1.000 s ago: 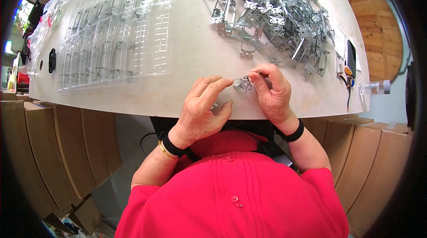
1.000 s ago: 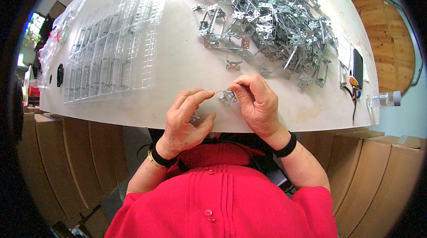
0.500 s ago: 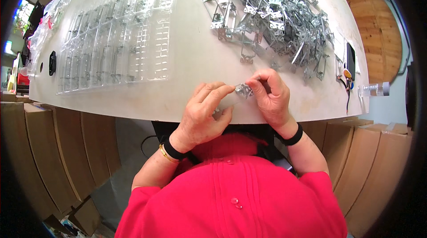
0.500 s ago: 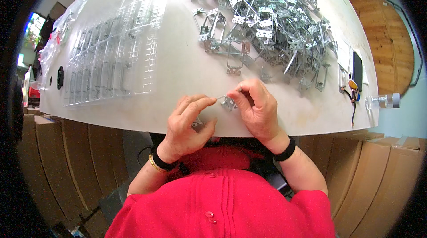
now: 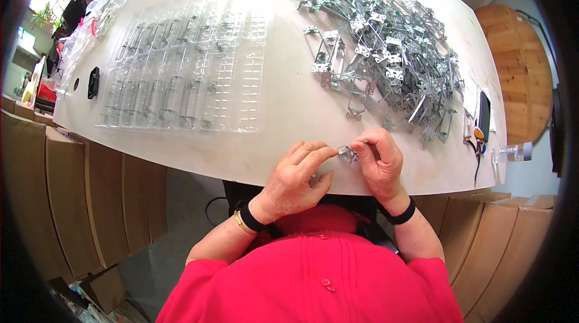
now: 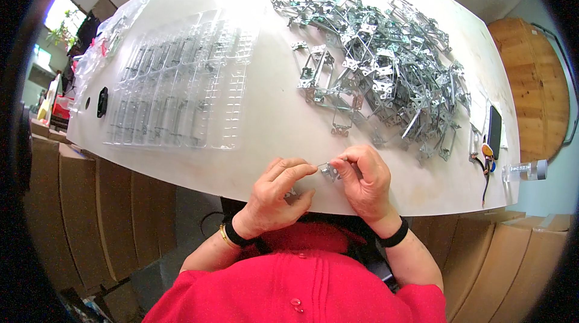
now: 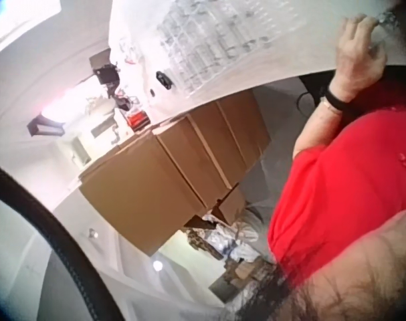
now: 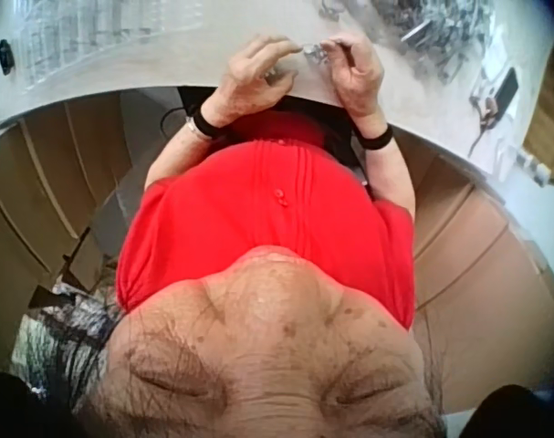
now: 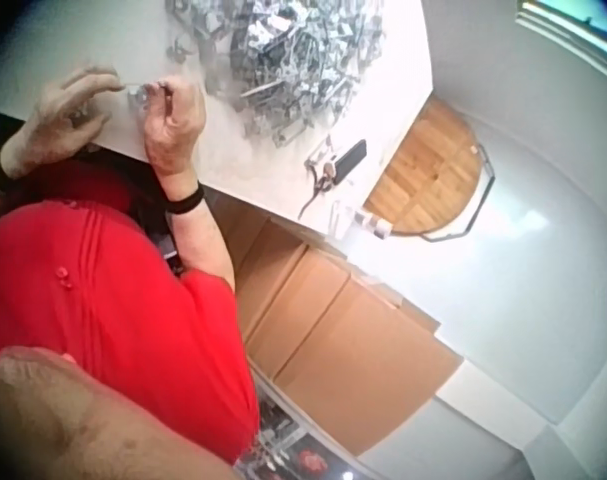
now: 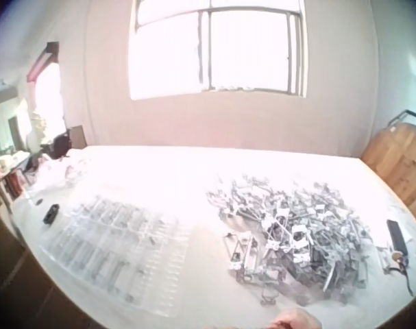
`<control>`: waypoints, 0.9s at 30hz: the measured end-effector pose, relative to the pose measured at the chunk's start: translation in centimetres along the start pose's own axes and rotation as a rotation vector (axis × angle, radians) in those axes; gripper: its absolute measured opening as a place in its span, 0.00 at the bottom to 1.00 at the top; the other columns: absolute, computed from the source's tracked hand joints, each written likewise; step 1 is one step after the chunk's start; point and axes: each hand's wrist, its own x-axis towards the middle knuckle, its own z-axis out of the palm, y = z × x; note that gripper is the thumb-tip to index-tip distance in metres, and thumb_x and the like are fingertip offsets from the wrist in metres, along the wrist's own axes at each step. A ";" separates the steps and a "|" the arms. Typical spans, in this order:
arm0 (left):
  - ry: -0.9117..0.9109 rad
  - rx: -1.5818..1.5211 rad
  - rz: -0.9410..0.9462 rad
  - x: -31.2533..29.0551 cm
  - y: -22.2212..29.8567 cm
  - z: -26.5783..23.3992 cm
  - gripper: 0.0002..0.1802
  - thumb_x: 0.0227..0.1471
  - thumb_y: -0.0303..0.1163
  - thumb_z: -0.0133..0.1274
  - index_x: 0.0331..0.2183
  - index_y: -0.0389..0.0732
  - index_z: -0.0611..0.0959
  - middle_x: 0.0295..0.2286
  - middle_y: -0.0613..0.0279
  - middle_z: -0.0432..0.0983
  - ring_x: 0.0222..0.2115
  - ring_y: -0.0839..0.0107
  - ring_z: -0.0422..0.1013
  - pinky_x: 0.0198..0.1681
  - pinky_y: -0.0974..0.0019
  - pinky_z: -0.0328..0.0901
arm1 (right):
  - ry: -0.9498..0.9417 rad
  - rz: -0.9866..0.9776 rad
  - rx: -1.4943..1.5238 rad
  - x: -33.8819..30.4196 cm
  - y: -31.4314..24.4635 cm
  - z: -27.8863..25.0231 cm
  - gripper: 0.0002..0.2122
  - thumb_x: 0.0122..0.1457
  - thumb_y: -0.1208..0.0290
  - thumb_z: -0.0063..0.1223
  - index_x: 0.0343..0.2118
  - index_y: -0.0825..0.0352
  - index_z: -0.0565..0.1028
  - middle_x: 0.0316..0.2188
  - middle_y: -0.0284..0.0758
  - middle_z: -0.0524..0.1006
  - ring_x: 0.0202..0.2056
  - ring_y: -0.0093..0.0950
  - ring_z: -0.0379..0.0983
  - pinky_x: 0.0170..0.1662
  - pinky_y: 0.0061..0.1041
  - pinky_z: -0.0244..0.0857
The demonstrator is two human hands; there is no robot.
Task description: Assembling small metal bracket components and organizing them into a plastic sorting tray.
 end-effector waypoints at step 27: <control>0.005 -0.030 0.025 0.0 -0.1 -0.1 0.25 0.46 0.21 0.68 0.49 0.37 0.83 0.43 0.51 0.81 0.41 0.52 0.77 0.47 0.55 0.73 | 0.020 -0.058 -0.058 0.4 0.0 0.1 0.07 0.62 0.73 0.70 0.37 0.65 0.81 0.35 0.37 0.81 0.37 0.36 0.77 0.44 0.31 0.70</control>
